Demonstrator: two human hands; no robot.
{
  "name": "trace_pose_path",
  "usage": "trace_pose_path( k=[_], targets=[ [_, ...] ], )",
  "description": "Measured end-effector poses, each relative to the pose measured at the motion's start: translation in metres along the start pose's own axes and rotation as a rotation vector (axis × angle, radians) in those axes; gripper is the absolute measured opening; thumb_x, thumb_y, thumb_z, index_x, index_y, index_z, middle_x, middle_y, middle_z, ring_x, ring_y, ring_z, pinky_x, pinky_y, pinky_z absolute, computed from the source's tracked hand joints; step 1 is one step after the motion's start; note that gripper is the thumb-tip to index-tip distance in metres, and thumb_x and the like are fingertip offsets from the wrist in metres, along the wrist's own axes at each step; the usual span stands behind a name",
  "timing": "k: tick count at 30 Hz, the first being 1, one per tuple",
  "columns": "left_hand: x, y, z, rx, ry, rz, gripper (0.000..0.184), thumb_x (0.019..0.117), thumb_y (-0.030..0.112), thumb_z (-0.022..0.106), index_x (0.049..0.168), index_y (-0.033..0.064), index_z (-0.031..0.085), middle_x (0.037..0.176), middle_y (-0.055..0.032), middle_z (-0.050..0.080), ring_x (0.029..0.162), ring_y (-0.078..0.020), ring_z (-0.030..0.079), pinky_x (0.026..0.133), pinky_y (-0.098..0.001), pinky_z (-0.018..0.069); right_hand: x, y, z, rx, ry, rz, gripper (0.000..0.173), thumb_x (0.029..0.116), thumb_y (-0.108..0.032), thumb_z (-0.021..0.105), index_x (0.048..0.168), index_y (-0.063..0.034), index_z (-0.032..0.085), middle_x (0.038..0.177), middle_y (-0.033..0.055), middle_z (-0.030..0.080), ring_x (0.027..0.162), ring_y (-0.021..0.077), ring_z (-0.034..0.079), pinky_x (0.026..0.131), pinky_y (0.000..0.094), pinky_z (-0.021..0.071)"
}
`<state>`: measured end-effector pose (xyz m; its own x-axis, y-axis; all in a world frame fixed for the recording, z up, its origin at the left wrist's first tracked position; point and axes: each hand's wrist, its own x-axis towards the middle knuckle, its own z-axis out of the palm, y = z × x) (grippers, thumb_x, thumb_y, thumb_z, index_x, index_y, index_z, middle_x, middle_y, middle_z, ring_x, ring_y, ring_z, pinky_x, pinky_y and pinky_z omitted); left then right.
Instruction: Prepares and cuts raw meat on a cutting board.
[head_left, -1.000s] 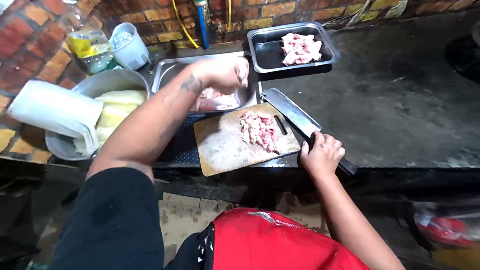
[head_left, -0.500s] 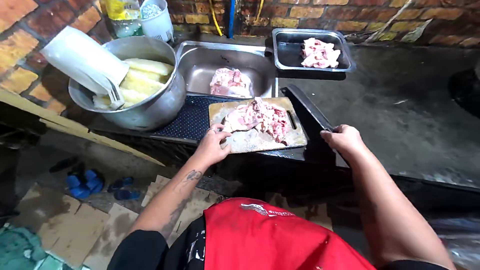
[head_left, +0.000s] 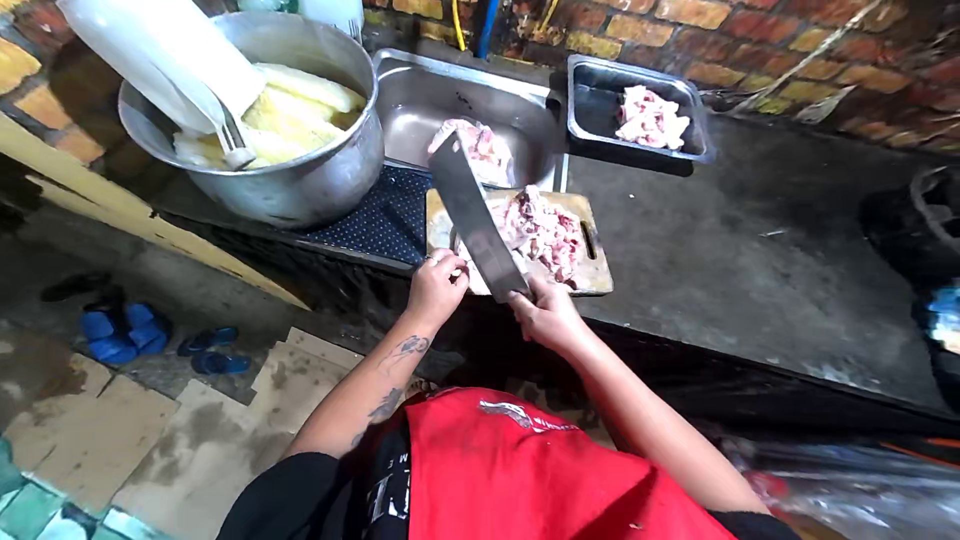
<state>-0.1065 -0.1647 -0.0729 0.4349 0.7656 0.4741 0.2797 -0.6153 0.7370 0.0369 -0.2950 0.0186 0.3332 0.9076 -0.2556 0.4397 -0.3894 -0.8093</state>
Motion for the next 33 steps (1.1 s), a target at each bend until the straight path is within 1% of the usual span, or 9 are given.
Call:
trace_pose_path(
  k=[6, 9, 12, 14, 17, 21, 26, 30, 33],
  targets=[
    [-0.001, -0.004, -0.003, 0.070, -0.042, 0.105, 0.008, 0.0919, 0.007, 0.071, 0.090, 0.0008, 0.077, 0.104, -0.0153, 0.075, 0.103, -0.0283, 0.072, 0.093, -0.0425, 0.0585, 0.006, 0.015, -0.019, -0.218, 0.100, 0.078, 0.030, 0.1071, -0.018, 0.050, 0.127, 0.0016, 0.061, 0.074, 0.0089, 0.061, 0.054, 0.0156, 0.058, 0.058, 0.0369, 0.0549],
    [-0.003, 0.001, -0.010, 0.113, -0.153, 0.107, 0.014, 0.0972, 0.010, 0.068, 0.101, 0.0015, 0.078, 0.113, -0.0165, 0.074, 0.113, -0.0314, 0.070, 0.101, -0.0458, 0.0551, 0.005, -0.001, -0.022, -0.284, 0.185, 0.135, 0.029, 0.1072, -0.014, 0.049, 0.129, 0.0015, 0.060, 0.078, 0.0141, 0.063, 0.061, 0.0232, 0.062, 0.065, 0.0451, 0.0559],
    [-0.007, -0.001, -0.016, 0.077, -0.184, 0.127, 0.020, 0.0994, 0.009, 0.065, 0.114, 0.0011, 0.077, 0.120, -0.0178, 0.073, 0.117, -0.0325, 0.069, 0.105, -0.0456, 0.0531, 0.008, -0.007, -0.008, -0.271, 0.266, 0.038, 0.030, 0.1100, -0.017, 0.044, 0.124, 0.0036, 0.060, 0.073, 0.0131, 0.061, 0.058, 0.0232, 0.062, 0.063, 0.0446, 0.0570],
    [-0.011, -0.004, -0.015, 0.040, -0.135, 0.145, 0.018, 0.0977, 0.006, 0.066, 0.111, 0.0002, 0.077, 0.117, -0.0183, 0.074, 0.115, -0.0327, 0.070, 0.103, -0.0449, 0.0541, 0.010, -0.011, 0.005, -0.274, 0.309, -0.061, 0.030, 0.1105, -0.018, 0.043, 0.122, 0.0030, 0.061, 0.072, 0.0123, 0.061, 0.057, 0.0234, 0.063, 0.061, 0.0457, 0.0573],
    [-0.013, -0.008, -0.011, 0.058, -0.086, 0.176, 0.012, 0.0917, 0.000, 0.068, 0.098, -0.0020, 0.077, 0.109, -0.0209, 0.074, 0.110, -0.0354, 0.070, 0.099, -0.0467, 0.0560, 0.013, -0.019, 0.022, -0.374, 0.340, -0.128, 0.027, 0.1080, -0.018, 0.045, 0.116, 0.0003, 0.063, 0.078, 0.0148, 0.065, 0.068, 0.0293, 0.066, 0.065, 0.0513, 0.0557],
    [-0.012, -0.013, -0.008, 0.076, -0.072, 0.222, 0.014, 0.0948, 0.005, 0.068, 0.103, -0.0002, 0.079, 0.110, -0.0173, 0.075, 0.110, -0.0320, 0.071, 0.101, -0.0435, 0.0555, 0.021, -0.021, 0.035, -0.512, 0.249, -0.005, 0.026, 0.1072, -0.018, 0.049, 0.116, 0.0013, 0.064, 0.089, 0.0209, 0.069, 0.086, 0.0393, 0.070, 0.077, 0.0588, 0.0555],
    [-0.012, -0.014, -0.008, 0.063, -0.073, 0.245, 0.013, 0.0933, 0.001, 0.066, 0.099, -0.0012, 0.078, 0.108, -0.0189, 0.075, 0.109, -0.0338, 0.071, 0.100, -0.0439, 0.0557, 0.013, -0.031, 0.029, -0.498, 0.255, 0.009, 0.025, 0.1084, -0.019, 0.048, 0.114, -0.0009, 0.064, 0.085, 0.0187, 0.067, 0.079, 0.0360, 0.069, 0.071, 0.0564, 0.0553],
    [-0.011, -0.014, -0.012, 0.074, -0.154, 0.186, 0.016, 0.0979, 0.009, 0.066, 0.103, -0.0004, 0.078, 0.111, -0.0182, 0.075, 0.110, -0.0327, 0.071, 0.100, -0.0451, 0.0558, 0.000, -0.055, 0.009, -0.431, 0.522, -0.355, 0.031, 0.1062, -0.021, 0.045, 0.119, 0.0010, 0.062, 0.069, 0.0113, 0.062, 0.058, 0.0267, 0.064, 0.055, 0.0487, 0.0536],
    [-0.009, -0.018, -0.012, 0.085, -0.161, 0.241, 0.018, 0.0995, 0.012, 0.063, 0.103, 0.0025, 0.078, 0.111, -0.0151, 0.075, 0.110, -0.0300, 0.071, 0.098, -0.0434, 0.0564, 0.000, -0.073, -0.001, -0.302, 0.641, -0.558, 0.022, 0.1075, -0.021, 0.044, 0.113, -0.0033, 0.057, 0.068, 0.0023, 0.056, 0.054, 0.0147, 0.059, 0.053, 0.0379, 0.0540]
  ],
)
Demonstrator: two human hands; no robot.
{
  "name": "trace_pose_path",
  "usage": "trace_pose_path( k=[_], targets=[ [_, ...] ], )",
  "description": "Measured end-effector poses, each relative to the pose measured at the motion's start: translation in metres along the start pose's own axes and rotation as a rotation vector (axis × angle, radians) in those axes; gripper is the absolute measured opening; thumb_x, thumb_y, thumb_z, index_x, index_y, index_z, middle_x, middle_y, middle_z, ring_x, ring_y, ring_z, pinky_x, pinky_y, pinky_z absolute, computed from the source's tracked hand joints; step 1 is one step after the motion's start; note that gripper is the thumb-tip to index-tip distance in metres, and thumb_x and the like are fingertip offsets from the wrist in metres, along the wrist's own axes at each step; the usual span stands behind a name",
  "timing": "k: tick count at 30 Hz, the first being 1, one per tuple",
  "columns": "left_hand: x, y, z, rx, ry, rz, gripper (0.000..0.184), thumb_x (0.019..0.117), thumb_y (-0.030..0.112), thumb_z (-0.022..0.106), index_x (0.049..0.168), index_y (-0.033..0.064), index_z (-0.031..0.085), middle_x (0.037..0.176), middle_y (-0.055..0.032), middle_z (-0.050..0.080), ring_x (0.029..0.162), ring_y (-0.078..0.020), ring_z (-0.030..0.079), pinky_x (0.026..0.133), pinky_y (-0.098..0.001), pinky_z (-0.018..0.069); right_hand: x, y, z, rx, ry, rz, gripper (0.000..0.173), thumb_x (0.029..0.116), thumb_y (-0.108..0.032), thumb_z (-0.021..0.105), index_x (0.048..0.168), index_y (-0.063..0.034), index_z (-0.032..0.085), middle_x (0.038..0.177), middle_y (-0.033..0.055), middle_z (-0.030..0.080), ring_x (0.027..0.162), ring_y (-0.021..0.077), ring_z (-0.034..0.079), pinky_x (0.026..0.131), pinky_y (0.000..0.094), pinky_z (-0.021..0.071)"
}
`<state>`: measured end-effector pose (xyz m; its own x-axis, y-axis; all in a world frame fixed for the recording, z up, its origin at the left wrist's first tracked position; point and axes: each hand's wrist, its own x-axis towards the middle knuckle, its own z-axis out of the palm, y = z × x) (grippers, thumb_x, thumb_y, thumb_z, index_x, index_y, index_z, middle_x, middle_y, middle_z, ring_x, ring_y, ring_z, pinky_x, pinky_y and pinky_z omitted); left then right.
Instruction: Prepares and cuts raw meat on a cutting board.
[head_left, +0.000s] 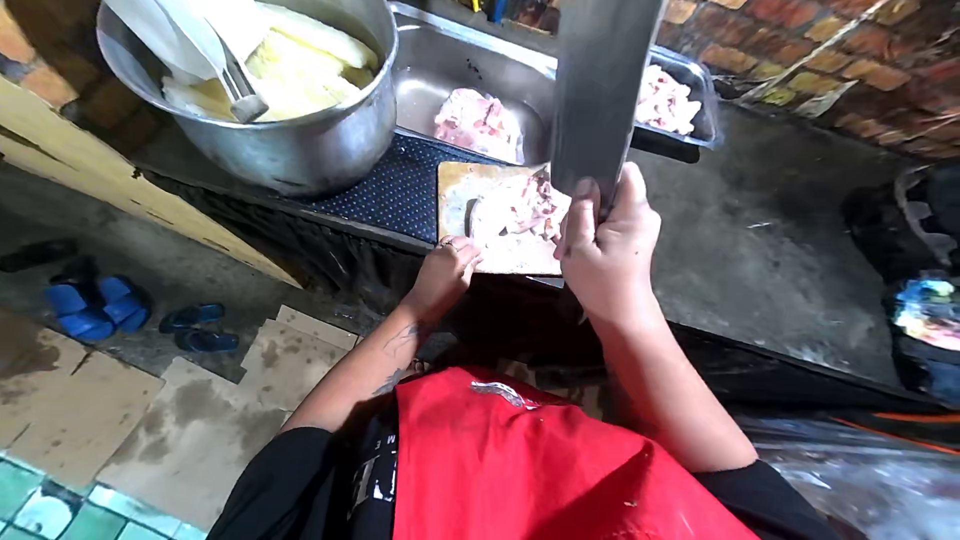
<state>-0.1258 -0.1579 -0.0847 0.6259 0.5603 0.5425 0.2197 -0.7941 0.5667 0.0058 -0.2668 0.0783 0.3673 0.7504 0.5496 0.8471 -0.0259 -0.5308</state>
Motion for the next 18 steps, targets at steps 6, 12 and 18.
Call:
trace_pose_path(
  k=[6, 12, 18],
  targets=[
    [-0.001, 0.006, 0.003, -0.031, 0.069, 0.010, 0.014, 0.0955, 0.005, 0.066, 0.101, -0.0008, 0.078, 0.110, -0.0190, 0.075, 0.111, -0.0338, 0.071, 0.101, -0.0450, 0.0554, -0.018, 0.020, 0.044, -0.314, -0.714, 0.529, 0.030, 0.1084, -0.023, 0.047, 0.123, -0.0016, 0.063, 0.098, 0.0232, 0.070, 0.089, 0.0406, 0.071, 0.078, 0.0616, 0.0562],
    [0.000, 0.005, 0.005, -0.040, 0.110, 0.016, 0.013, 0.0934, 0.004, 0.068, 0.098, -0.0008, 0.079, 0.108, -0.0189, 0.075, 0.109, -0.0340, 0.071, 0.100, -0.0431, 0.0559, -0.016, 0.020, 0.046, -0.308, -0.742, 0.553, 0.029, 0.1095, -0.023, 0.046, 0.122, -0.0016, 0.061, 0.092, 0.0214, 0.069, 0.075, 0.0361, 0.071, 0.071, 0.0558, 0.0585],
    [-0.003, 0.003, 0.004, -0.078, 0.110, -0.012, 0.013, 0.0938, 0.003, 0.067, 0.098, -0.0009, 0.078, 0.109, -0.0181, 0.075, 0.109, -0.0324, 0.071, 0.100, -0.0444, 0.0556, -0.011, 0.033, 0.023, -0.095, -0.594, 0.491, 0.033, 0.1122, -0.025, 0.041, 0.122, -0.0012, 0.061, 0.072, 0.0125, 0.064, 0.054, 0.0230, 0.064, 0.056, 0.0442, 0.0581]
  ],
)
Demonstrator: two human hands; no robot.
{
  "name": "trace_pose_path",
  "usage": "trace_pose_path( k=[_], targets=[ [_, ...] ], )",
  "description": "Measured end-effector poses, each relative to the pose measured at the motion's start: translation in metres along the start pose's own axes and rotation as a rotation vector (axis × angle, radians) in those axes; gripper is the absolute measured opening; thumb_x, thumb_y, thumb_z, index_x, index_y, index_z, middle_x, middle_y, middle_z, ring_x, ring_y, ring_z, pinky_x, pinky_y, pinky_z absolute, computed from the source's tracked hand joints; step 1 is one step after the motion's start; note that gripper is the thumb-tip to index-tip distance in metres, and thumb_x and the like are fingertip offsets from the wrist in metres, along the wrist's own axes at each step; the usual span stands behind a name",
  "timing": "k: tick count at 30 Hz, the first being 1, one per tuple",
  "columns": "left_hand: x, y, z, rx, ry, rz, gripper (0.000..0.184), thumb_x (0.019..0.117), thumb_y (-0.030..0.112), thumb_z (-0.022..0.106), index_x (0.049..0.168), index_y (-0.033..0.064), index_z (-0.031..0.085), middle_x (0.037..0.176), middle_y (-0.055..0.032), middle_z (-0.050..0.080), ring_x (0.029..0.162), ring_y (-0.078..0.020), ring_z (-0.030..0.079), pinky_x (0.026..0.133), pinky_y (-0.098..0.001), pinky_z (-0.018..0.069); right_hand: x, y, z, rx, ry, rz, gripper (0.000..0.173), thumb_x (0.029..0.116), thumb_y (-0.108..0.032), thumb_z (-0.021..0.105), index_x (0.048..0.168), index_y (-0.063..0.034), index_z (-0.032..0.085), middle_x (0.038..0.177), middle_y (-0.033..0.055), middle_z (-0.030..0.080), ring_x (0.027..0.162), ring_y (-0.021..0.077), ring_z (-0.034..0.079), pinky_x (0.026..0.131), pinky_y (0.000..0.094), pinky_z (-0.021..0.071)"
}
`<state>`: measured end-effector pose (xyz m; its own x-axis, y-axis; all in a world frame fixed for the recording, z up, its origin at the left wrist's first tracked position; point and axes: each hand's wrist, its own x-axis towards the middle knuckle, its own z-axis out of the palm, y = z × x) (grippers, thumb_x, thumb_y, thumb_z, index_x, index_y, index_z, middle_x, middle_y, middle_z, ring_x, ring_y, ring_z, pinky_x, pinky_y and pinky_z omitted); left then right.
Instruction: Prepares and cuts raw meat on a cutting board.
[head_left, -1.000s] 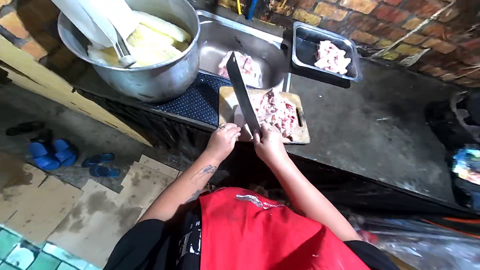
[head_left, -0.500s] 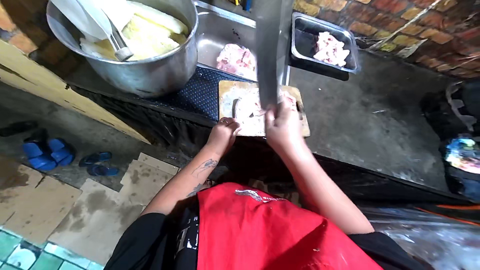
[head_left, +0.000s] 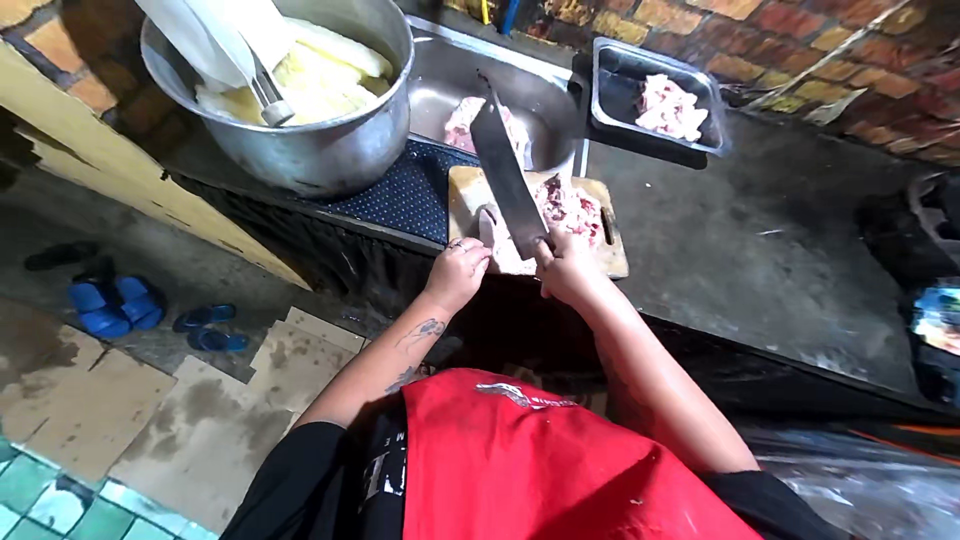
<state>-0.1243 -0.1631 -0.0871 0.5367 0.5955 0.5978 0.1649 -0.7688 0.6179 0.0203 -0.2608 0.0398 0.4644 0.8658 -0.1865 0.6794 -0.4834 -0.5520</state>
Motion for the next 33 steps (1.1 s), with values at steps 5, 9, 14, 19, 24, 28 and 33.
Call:
trace_pose_path(
  k=[5, 9, 14, 19, 24, 28, 33],
  targets=[
    [0.000, -0.002, -0.001, 0.055, -0.068, -0.024, 0.017, 0.0980, 0.013, 0.065, 0.101, 0.0026, 0.078, 0.110, -0.0150, 0.075, 0.110, -0.0295, 0.072, 0.098, -0.0444, 0.0569, -0.026, -0.033, -0.036, 0.048, 0.491, -0.435, 0.026, 0.1074, -0.023, 0.043, 0.116, -0.0035, 0.059, 0.068, 0.0041, 0.058, 0.053, 0.0164, 0.060, 0.052, 0.0401, 0.0541],
    [0.002, -0.001, 0.001, 0.029, -0.028, -0.015, 0.015, 0.0967, 0.009, 0.066, 0.099, 0.0007, 0.078, 0.108, -0.0162, 0.075, 0.108, -0.0304, 0.072, 0.098, -0.0441, 0.0566, -0.019, -0.027, -0.019, -0.030, 0.356, -0.293, 0.025, 0.1058, -0.017, 0.046, 0.119, 0.0016, 0.056, 0.073, 0.0117, 0.060, 0.059, 0.0249, 0.062, 0.057, 0.0461, 0.0548],
    [0.006, 0.006, 0.003, 0.052, 0.014, -0.019, 0.011, 0.0921, 0.007, 0.071, 0.096, -0.0005, 0.077, 0.106, -0.0162, 0.076, 0.106, -0.0299, 0.073, 0.097, -0.0433, 0.0574, 0.012, 0.002, 0.014, -0.161, -0.196, 0.131, 0.031, 0.1105, -0.025, 0.046, 0.119, 0.0016, 0.060, 0.084, 0.0203, 0.065, 0.061, 0.0301, 0.067, 0.060, 0.0492, 0.0584],
    [0.029, 0.022, 0.000, 0.167, -0.166, -0.211, 0.013, 0.0891, 0.005, 0.070, 0.099, -0.0016, 0.074, 0.105, -0.0201, 0.072, 0.102, -0.0352, 0.071, 0.093, -0.0493, 0.0569, 0.026, -0.010, 0.014, -0.171, -0.189, 0.109, 0.030, 0.1095, -0.023, 0.046, 0.113, 0.0017, 0.061, 0.083, 0.0192, 0.066, 0.062, 0.0299, 0.067, 0.061, 0.0492, 0.0581],
    [0.042, 0.037, -0.002, 0.238, -0.293, -0.412, 0.016, 0.0946, -0.004, 0.059, 0.106, -0.0004, 0.069, 0.115, -0.0223, 0.068, 0.114, -0.0383, 0.066, 0.101, -0.0518, 0.0523, 0.053, -0.017, 0.017, -0.166, -0.196, 0.103, 0.029, 0.1086, -0.024, 0.046, 0.117, -0.0002, 0.059, 0.088, 0.0192, 0.066, 0.064, 0.0288, 0.068, 0.059, 0.0472, 0.0577],
    [0.048, 0.029, -0.011, 0.259, -0.230, -0.491, 0.016, 0.0858, 0.009, 0.070, 0.099, -0.0002, 0.068, 0.106, -0.0207, 0.068, 0.101, -0.0365, 0.069, 0.087, -0.0532, 0.0567, 0.009, 0.017, 0.010, -0.143, -0.191, 0.066, 0.027, 0.1083, -0.022, 0.047, 0.114, 0.0002, 0.061, 0.078, 0.0192, 0.064, 0.057, 0.0302, 0.065, 0.054, 0.0486, 0.0568],
    [0.055, 0.008, -0.063, 0.070, -0.166, -0.635, 0.033, 0.0847, 0.018, 0.081, 0.101, -0.0060, 0.066, 0.100, -0.0242, 0.068, 0.097, -0.0391, 0.067, 0.087, -0.0598, 0.0529, -0.052, 0.046, -0.032, -0.185, -0.380, 0.156, 0.029, 0.1107, -0.021, 0.045, 0.121, 0.0012, 0.059, 0.087, 0.0183, 0.064, 0.072, 0.0291, 0.066, 0.070, 0.0487, 0.0566]
  ],
)
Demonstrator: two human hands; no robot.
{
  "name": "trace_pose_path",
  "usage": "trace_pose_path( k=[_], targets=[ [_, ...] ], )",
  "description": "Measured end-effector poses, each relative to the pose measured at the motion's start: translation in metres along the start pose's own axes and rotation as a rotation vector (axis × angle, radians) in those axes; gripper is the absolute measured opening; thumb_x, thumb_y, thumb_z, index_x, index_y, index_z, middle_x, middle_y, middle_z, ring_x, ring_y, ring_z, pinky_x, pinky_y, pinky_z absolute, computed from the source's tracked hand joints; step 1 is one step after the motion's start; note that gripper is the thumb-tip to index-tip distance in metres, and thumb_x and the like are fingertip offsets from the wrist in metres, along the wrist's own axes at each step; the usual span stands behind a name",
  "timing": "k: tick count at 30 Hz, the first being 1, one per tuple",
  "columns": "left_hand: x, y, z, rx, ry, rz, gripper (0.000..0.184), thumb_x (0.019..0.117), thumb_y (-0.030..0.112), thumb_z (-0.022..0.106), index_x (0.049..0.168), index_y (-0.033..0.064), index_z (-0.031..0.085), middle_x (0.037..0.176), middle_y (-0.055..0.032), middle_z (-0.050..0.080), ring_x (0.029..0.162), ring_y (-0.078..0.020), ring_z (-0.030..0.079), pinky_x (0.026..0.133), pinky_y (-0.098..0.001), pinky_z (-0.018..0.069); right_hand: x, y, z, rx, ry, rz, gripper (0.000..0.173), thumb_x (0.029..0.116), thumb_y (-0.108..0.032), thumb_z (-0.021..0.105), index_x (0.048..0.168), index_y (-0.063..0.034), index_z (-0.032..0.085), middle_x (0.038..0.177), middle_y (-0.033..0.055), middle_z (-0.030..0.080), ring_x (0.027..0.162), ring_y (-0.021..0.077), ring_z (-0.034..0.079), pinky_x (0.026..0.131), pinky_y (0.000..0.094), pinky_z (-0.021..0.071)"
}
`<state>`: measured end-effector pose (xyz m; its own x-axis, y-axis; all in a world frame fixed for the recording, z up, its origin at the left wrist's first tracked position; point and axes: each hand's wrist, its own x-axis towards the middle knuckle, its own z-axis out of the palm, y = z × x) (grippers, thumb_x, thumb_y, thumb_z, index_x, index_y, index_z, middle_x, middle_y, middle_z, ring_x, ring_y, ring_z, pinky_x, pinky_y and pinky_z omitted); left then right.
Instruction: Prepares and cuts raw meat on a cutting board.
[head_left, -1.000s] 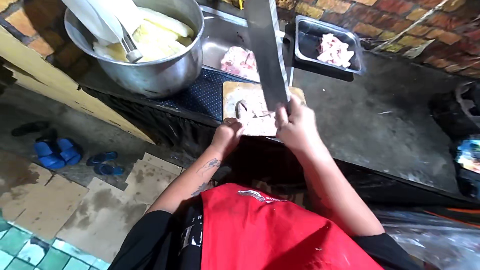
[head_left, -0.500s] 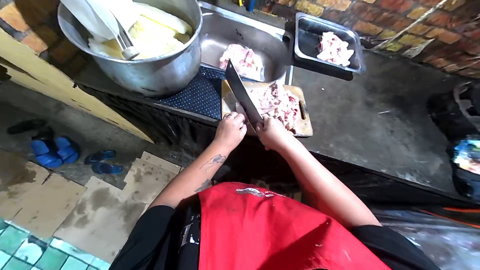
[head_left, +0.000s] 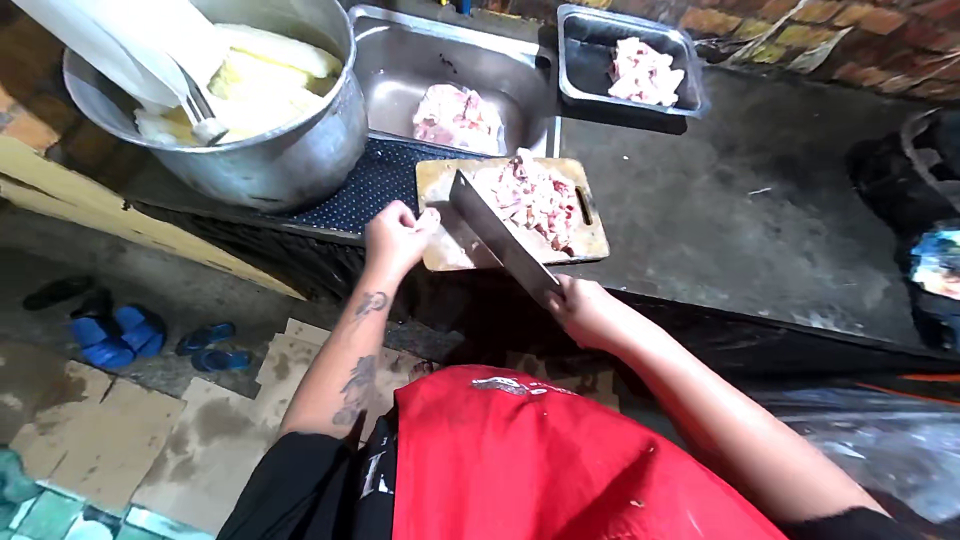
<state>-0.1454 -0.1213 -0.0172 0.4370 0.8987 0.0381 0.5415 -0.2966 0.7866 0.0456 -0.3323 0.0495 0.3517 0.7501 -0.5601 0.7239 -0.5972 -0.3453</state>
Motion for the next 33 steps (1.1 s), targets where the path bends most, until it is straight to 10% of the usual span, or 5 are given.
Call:
trace_pose_path(
  k=[9, 13, 16, 21, 33],
  targets=[
    [0.089, 0.153, -0.021, -0.247, -0.133, 0.251, 0.020, 0.0931, 0.014, 0.072, 0.099, -0.0031, 0.065, 0.090, -0.0112, 0.065, 0.076, -0.0163, 0.064, 0.075, -0.0363, 0.0564, -0.010, 0.016, -0.001, 0.077, -0.018, -0.055, 0.030, 0.1107, -0.023, 0.042, 0.121, -0.0013, 0.059, 0.096, 0.0184, 0.065, 0.086, 0.0317, 0.068, 0.079, 0.0517, 0.0541],
    [0.146, 0.267, 0.027, -0.551, -0.286, 0.255, 0.057, 0.1048, 0.042, 0.059, 0.148, 0.0078, 0.044, 0.136, -0.0137, 0.057, 0.100, -0.0179, 0.061, 0.080, -0.0344, 0.0528, -0.011, 0.017, 0.004, 0.075, -0.008, -0.043, 0.029, 0.1103, -0.025, 0.042, 0.119, -0.0032, 0.059, 0.097, 0.0174, 0.066, 0.091, 0.0320, 0.068, 0.081, 0.0523, 0.0536],
    [0.134, 0.305, 0.025, -0.355, -0.371, 0.352, 0.054, 0.1081, 0.045, 0.050, 0.148, 0.0083, 0.048, 0.145, -0.0150, 0.055, 0.128, -0.0263, 0.058, 0.103, -0.0489, 0.0496, -0.010, 0.018, 0.003, 0.086, -0.003, -0.047, 0.029, 0.1106, -0.024, 0.041, 0.119, -0.0027, 0.059, 0.097, 0.0177, 0.065, 0.091, 0.0322, 0.067, 0.082, 0.0519, 0.0535],
    [0.115, 0.252, 0.005, -0.023, -0.245, 0.688, 0.034, 0.0996, 0.016, 0.062, 0.131, 0.0018, 0.062, 0.127, -0.0156, 0.065, 0.116, -0.0210, 0.065, 0.100, -0.0362, 0.0522, -0.014, 0.028, 0.000, 0.235, -0.026, -0.074, 0.031, 0.1119, -0.023, 0.041, 0.125, -0.0005, 0.059, 0.088, 0.0140, 0.062, 0.070, 0.0226, 0.063, 0.068, 0.0426, 0.0553],
    [0.100, 0.068, 0.011, 0.274, -0.642, 0.238, 0.064, 0.0853, 0.021, 0.085, 0.139, 0.0016, 0.057, 0.131, -0.0229, 0.064, 0.121, -0.0370, 0.063, 0.106, -0.0570, 0.0478, -0.031, 0.044, -0.017, 0.548, 0.290, -0.024, 0.022, 0.1115, -0.018, 0.042, 0.114, -0.0014, 0.057, 0.062, -0.0015, 0.052, 0.044, 0.0056, 0.053, 0.045, 0.0224, 0.0505]
  ],
)
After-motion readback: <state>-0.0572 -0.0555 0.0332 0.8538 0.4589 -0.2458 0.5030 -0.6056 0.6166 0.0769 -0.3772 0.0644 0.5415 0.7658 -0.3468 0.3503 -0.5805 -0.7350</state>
